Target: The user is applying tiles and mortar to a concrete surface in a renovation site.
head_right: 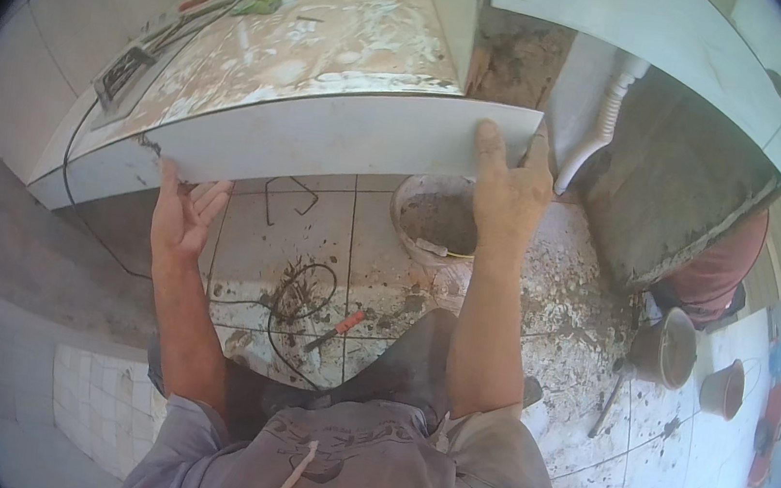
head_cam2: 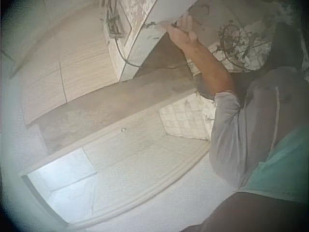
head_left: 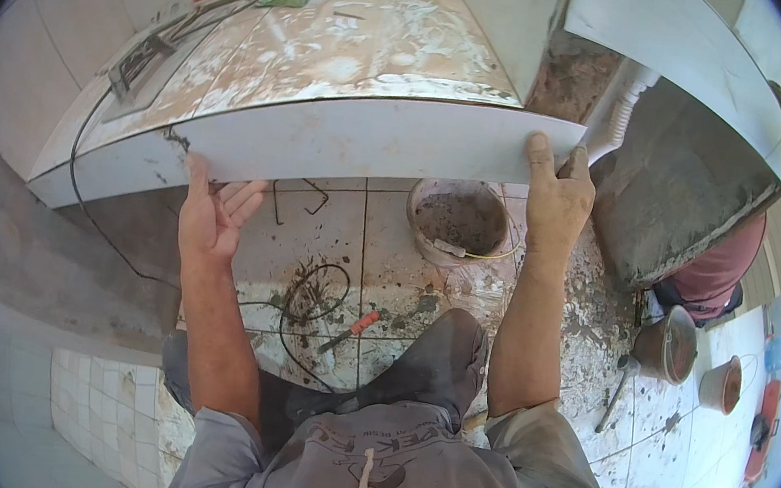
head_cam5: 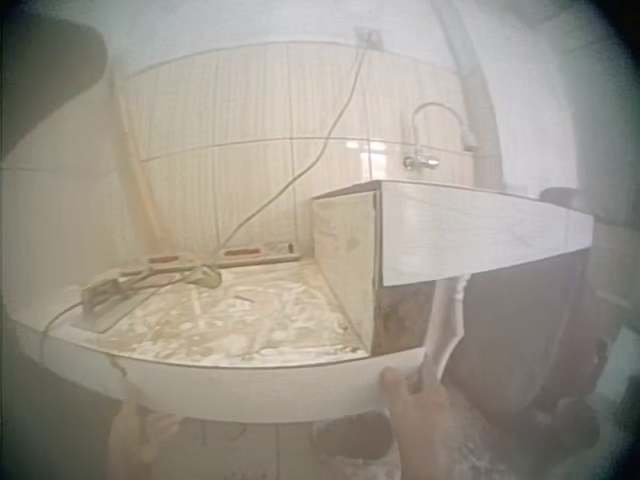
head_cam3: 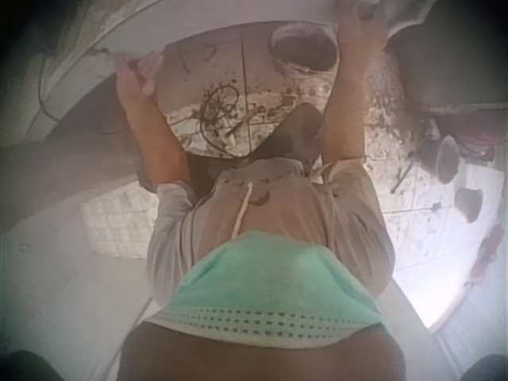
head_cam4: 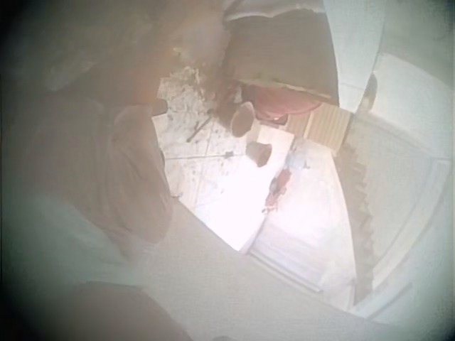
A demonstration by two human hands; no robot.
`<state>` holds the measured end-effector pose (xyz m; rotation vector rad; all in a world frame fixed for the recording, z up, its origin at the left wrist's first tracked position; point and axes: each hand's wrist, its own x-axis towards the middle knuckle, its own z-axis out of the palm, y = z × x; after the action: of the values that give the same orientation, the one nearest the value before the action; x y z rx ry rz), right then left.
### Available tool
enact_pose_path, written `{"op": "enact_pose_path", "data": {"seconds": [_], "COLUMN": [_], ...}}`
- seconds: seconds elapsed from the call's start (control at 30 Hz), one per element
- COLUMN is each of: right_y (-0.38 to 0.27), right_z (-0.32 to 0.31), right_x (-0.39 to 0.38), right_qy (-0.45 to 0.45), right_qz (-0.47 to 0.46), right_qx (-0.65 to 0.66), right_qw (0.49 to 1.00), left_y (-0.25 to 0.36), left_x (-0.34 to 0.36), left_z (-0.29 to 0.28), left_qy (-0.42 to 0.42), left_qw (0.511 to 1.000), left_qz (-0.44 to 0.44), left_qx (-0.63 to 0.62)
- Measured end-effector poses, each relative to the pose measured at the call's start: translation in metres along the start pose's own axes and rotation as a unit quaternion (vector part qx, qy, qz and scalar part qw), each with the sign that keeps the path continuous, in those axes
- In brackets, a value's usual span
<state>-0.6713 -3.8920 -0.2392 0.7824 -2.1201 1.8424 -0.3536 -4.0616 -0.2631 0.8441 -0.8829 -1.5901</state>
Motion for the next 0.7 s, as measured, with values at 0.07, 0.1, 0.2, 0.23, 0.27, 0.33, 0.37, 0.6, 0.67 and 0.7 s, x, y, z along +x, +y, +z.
{"op": "enact_pose_path", "data": {"seconds": [0.07,0.1,0.2,0.23,0.27,0.33,0.37,0.6,0.67,0.7], "right_y": [-0.001,-0.002,-0.007,-0.007,-0.007,0.001,0.012,0.002,-0.004,-0.006], "right_z": [-0.002,-0.004,-0.001,0.002,0.006,0.009,0.004,0.01,0.01,0.007], "right_x": [0.002,0.001,-0.001,-0.002,-0.002,0.0,0.008,-0.006,-0.009,-0.01], "right_qy": [-0.01,-0.007,-0.035,-0.033,-0.035,-0.02,-0.025,0.008,-0.027,-0.057], "right_qz": [-0.007,-0.004,0.009,0.01,0.01,-0.012,0.004,0.006,0.004,0.01], "right_qx": [0.029,0.03,0.024,0.027,0.031,-0.034,-0.037,-0.016,0.017,0.047], "right_qw": [0.999,1.0,0.999,0.999,0.999,0.999,0.999,1.0,0.999,0.997], "left_y": [-0.003,-0.002,0.001,0.003,0.006,0.005,0.004,0.005,0.004,0.003], "left_x": [0.002,0.001,-0.001,-0.002,-0.003,-0.005,-0.007,-0.007,-0.006,-0.006], "left_z": [0.003,0.003,0.0,-0.004,-0.009,-0.008,-0.002,0.0,-0.005,-0.004], "left_qy": [-0.017,-0.019,0.003,-0.001,-0.001,0.023,0.012,0.004,0.016,0.013], "left_qw": [1.0,0.999,1.0,1.0,1.0,0.999,1.0,1.0,1.0,1.0], "left_qz": [-0.01,-0.01,0.002,0.004,0.007,0.009,0.004,0.008,-0.012,-0.015], "left_qx": [0.024,0.026,0.03,0.026,0.02,-0.021,-0.024,-0.015,0.001,-0.001]}}
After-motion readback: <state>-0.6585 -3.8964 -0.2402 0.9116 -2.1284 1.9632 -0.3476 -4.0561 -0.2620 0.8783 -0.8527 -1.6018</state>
